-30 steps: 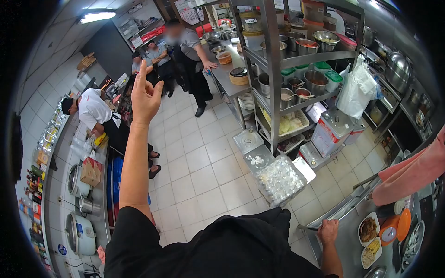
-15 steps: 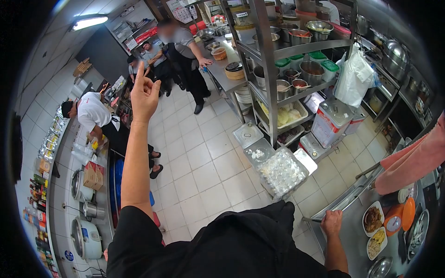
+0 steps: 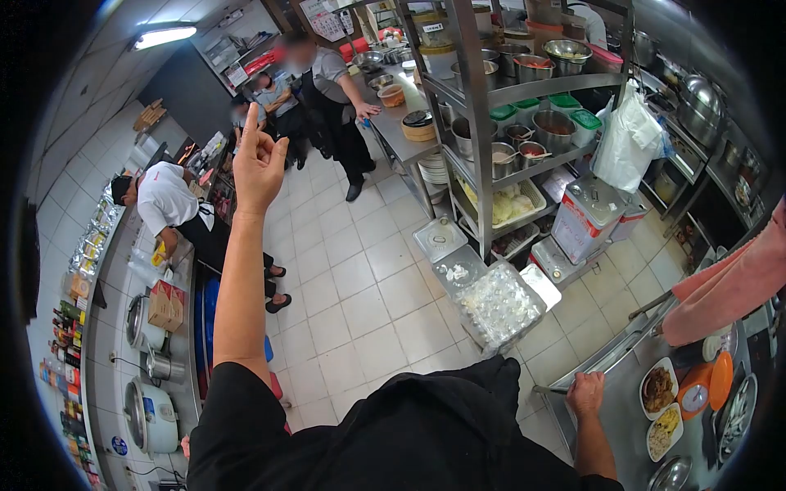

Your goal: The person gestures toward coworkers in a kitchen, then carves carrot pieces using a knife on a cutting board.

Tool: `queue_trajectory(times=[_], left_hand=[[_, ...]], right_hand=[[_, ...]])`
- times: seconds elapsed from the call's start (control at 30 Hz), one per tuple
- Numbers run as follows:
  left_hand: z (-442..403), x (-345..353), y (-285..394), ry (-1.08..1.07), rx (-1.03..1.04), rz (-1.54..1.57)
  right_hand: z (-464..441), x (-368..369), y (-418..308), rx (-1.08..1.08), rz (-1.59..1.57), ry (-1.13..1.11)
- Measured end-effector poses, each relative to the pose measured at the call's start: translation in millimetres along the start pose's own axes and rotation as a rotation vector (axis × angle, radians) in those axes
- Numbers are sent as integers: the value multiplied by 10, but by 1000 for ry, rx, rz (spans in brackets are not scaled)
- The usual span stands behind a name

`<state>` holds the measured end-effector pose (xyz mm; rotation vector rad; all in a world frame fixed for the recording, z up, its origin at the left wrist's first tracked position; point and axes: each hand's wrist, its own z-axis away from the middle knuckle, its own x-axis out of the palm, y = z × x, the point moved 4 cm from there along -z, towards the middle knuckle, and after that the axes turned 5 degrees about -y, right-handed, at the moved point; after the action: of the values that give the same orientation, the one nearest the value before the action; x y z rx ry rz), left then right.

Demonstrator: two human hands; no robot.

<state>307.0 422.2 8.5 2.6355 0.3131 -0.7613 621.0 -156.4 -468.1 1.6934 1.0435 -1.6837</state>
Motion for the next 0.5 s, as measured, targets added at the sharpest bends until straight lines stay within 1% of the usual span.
queue_trajectory(times=[0.2, 0.5], left_hand=[[7, 24, 6, 19, 30, -18], [-5, 45, 22, -19, 12, -11]], right_hand=[[-2, -44, -23, -6, -8, 3], [-2, -50, -24, 1, 1, -9]])
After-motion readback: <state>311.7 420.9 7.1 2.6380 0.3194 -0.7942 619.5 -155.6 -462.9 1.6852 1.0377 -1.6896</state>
